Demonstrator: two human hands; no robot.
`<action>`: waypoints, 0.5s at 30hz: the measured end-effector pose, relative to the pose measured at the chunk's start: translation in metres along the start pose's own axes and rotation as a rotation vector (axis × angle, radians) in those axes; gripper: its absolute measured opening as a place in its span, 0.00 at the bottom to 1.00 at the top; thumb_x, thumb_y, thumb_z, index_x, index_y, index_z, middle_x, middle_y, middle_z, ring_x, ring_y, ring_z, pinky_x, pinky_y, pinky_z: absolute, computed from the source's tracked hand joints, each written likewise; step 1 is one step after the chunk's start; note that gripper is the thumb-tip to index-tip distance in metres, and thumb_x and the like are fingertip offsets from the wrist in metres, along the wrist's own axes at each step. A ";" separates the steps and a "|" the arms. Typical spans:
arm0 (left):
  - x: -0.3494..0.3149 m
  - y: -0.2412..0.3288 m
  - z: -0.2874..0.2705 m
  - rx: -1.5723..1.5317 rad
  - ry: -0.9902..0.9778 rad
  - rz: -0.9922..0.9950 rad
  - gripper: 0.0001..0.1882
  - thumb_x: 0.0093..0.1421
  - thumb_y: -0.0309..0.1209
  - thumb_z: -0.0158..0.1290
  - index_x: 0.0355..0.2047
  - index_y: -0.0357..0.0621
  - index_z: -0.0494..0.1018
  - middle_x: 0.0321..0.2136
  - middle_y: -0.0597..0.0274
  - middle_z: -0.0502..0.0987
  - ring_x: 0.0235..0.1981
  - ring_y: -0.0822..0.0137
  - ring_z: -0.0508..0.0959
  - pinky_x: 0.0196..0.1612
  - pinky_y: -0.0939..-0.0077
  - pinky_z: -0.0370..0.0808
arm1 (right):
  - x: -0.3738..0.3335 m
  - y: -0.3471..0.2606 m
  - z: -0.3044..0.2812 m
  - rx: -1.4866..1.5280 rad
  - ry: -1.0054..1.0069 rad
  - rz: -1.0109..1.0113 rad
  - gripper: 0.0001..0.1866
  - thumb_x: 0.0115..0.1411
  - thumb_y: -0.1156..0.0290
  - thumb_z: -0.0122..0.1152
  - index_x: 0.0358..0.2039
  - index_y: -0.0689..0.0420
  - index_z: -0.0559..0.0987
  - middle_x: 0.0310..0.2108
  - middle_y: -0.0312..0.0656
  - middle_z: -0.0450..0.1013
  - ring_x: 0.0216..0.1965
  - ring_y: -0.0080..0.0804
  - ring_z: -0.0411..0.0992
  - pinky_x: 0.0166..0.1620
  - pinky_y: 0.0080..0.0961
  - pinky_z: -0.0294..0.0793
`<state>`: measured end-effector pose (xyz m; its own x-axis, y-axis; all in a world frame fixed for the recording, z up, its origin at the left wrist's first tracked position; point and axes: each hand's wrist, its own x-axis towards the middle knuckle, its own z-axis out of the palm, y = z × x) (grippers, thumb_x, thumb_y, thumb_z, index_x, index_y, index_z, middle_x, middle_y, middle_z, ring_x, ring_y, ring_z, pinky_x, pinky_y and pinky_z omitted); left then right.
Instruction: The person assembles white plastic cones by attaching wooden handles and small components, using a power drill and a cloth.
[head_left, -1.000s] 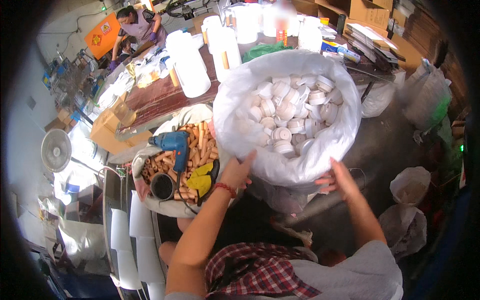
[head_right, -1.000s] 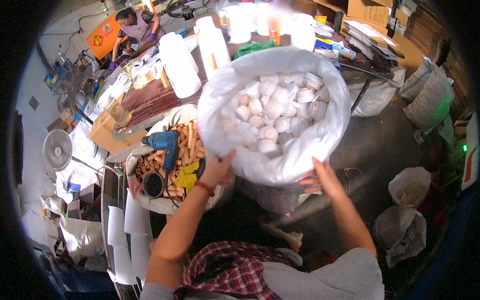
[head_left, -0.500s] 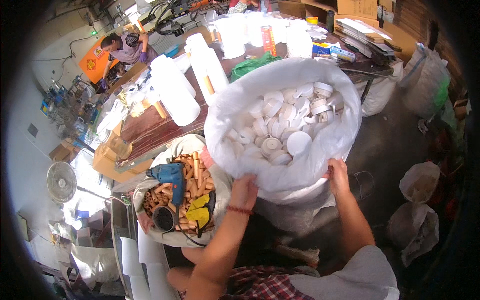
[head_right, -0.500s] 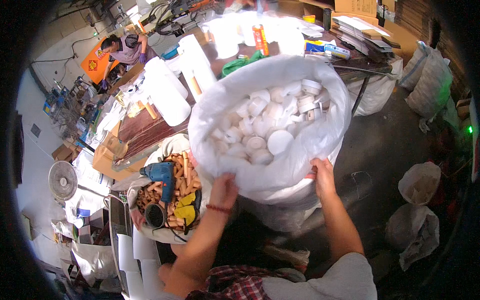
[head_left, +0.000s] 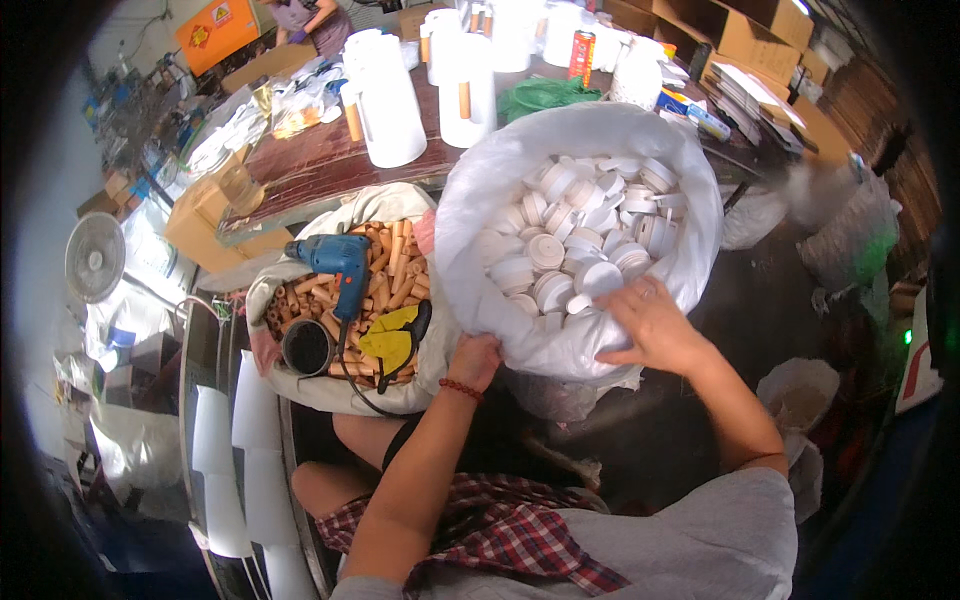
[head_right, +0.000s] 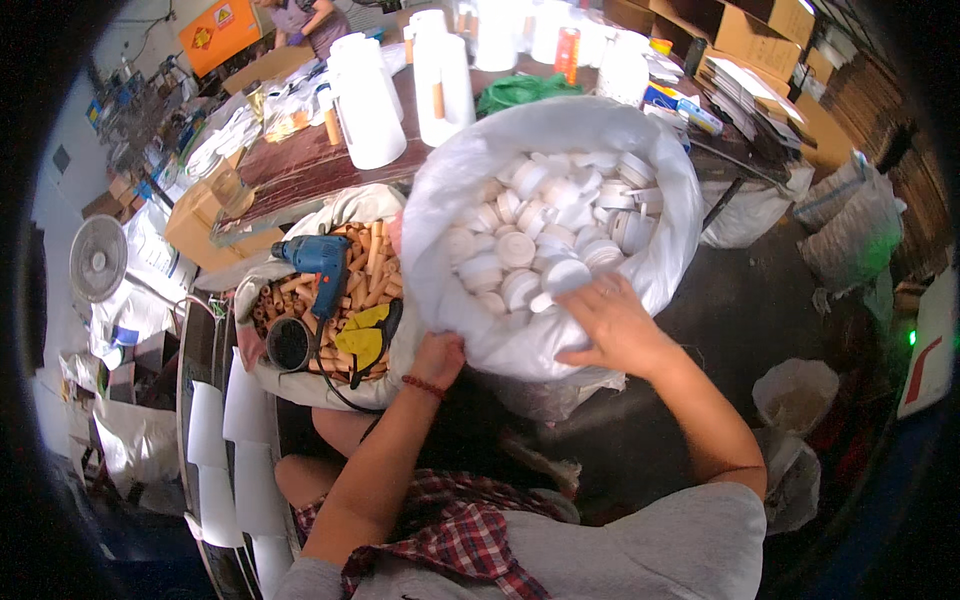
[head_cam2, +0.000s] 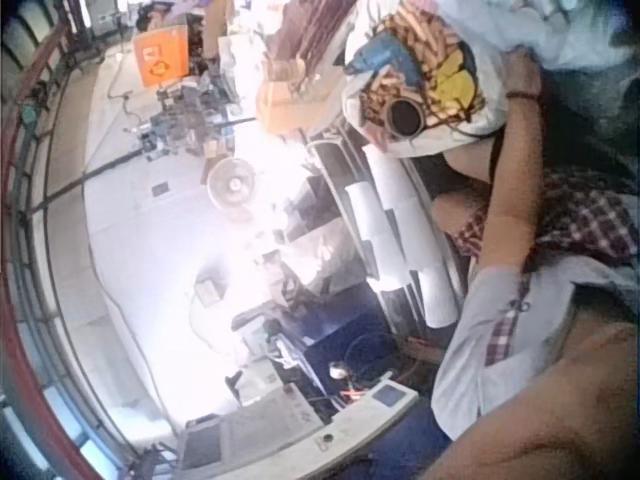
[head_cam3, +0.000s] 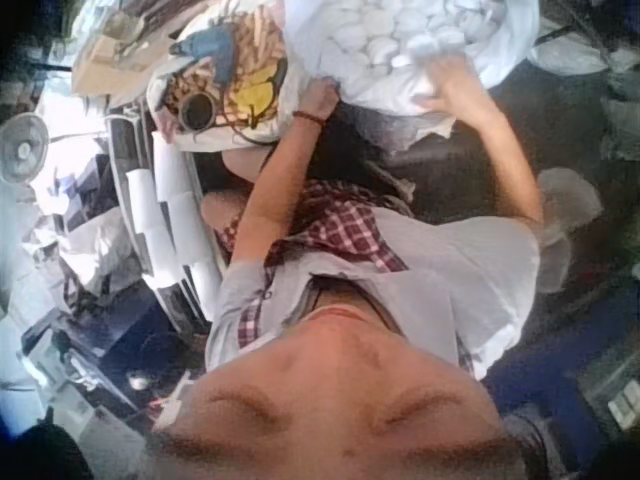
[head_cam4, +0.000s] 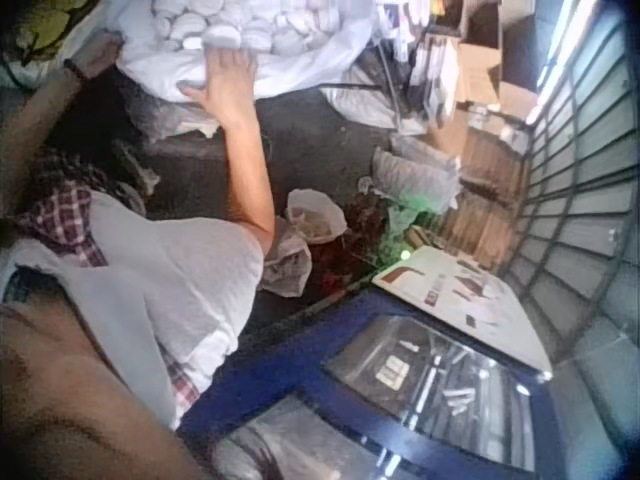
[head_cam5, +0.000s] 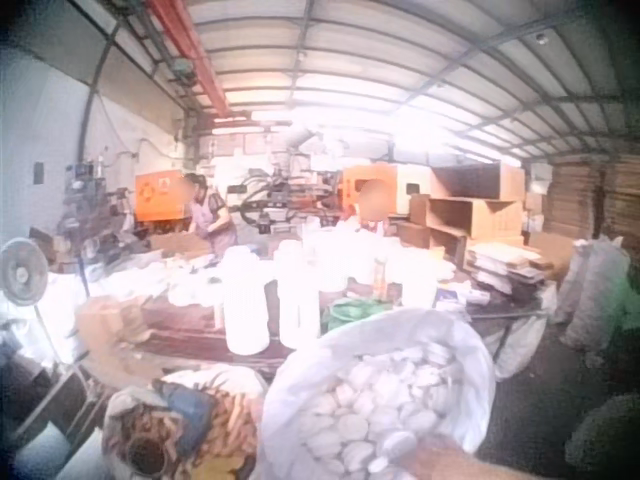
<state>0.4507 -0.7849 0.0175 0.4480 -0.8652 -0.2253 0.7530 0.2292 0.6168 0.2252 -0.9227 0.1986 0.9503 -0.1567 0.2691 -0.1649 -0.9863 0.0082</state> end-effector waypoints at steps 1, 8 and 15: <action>0.003 -0.003 -0.011 0.027 -0.011 -0.005 0.27 0.48 0.14 0.42 0.52 0.39 0.62 0.45 0.57 0.70 0.44 0.60 0.73 0.48 0.65 0.72 | -0.006 0.002 0.014 0.093 -0.066 -0.011 0.29 0.44 0.55 0.68 0.44 0.56 0.72 0.37 0.44 0.71 0.43 0.42 0.68 0.52 0.42 0.59; -0.013 -0.051 -0.038 0.217 0.150 -0.253 0.19 0.49 0.18 0.41 0.43 0.40 0.68 0.35 0.63 0.73 0.36 0.66 0.73 0.37 0.73 0.72 | -0.106 -0.012 0.121 -0.058 -0.275 -0.014 0.16 0.43 0.67 0.66 0.32 0.53 0.72 0.33 0.38 0.70 0.39 0.37 0.69 0.45 0.39 0.62; -0.008 -0.057 -0.061 0.234 0.298 -0.177 0.16 0.53 0.25 0.48 0.44 0.39 0.69 0.36 0.59 0.74 0.35 0.65 0.74 0.36 0.71 0.71 | -0.020 -0.041 0.061 0.514 -0.044 0.029 0.13 0.50 0.65 0.64 0.33 0.57 0.73 0.30 0.42 0.72 0.32 0.42 0.72 0.40 0.32 0.70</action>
<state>0.4340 -0.7640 -0.0620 0.4675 -0.7074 -0.5302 0.7161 -0.0487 0.6963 0.2290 -0.8826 0.1344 0.9592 -0.1754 0.2218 -0.0504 -0.8779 -0.4761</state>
